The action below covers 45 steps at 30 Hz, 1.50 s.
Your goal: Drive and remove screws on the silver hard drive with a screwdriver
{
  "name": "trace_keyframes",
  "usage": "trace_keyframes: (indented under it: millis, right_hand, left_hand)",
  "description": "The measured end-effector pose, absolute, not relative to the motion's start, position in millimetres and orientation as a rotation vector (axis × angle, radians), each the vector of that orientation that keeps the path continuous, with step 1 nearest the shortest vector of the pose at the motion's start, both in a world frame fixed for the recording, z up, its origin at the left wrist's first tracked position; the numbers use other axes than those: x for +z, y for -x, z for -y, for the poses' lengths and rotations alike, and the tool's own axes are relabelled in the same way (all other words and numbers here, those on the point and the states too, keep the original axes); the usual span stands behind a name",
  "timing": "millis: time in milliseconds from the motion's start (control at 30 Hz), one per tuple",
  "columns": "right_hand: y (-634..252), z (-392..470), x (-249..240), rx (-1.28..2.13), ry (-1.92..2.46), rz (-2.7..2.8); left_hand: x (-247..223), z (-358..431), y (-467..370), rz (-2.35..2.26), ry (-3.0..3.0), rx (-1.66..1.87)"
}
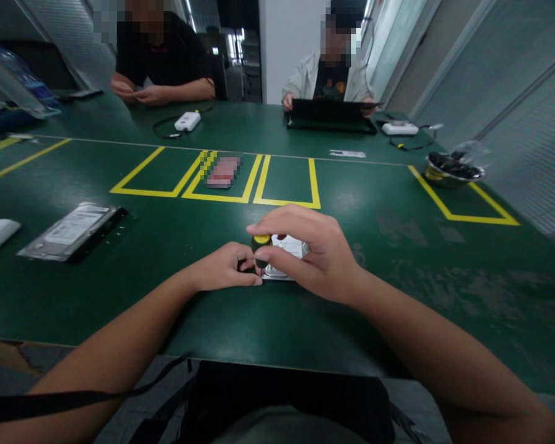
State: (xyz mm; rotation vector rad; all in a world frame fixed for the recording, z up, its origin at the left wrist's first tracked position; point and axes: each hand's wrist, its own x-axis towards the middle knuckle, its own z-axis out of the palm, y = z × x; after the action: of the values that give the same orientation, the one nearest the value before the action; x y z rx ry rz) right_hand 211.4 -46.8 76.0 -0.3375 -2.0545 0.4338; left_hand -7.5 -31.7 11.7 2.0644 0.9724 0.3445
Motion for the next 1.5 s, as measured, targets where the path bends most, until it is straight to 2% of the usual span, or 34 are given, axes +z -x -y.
trace_keyframes:
  millis: [900,1500]
  right_hand:
    - [-211,52,74,0.416,0.584,2.118]
    - [-221,59,97,0.408,0.589,2.178]
  left_hand:
    - [8,30,10,-0.919,-2.069,0.354]
    - [5,30,11,-0.913,-2.06,0.316]
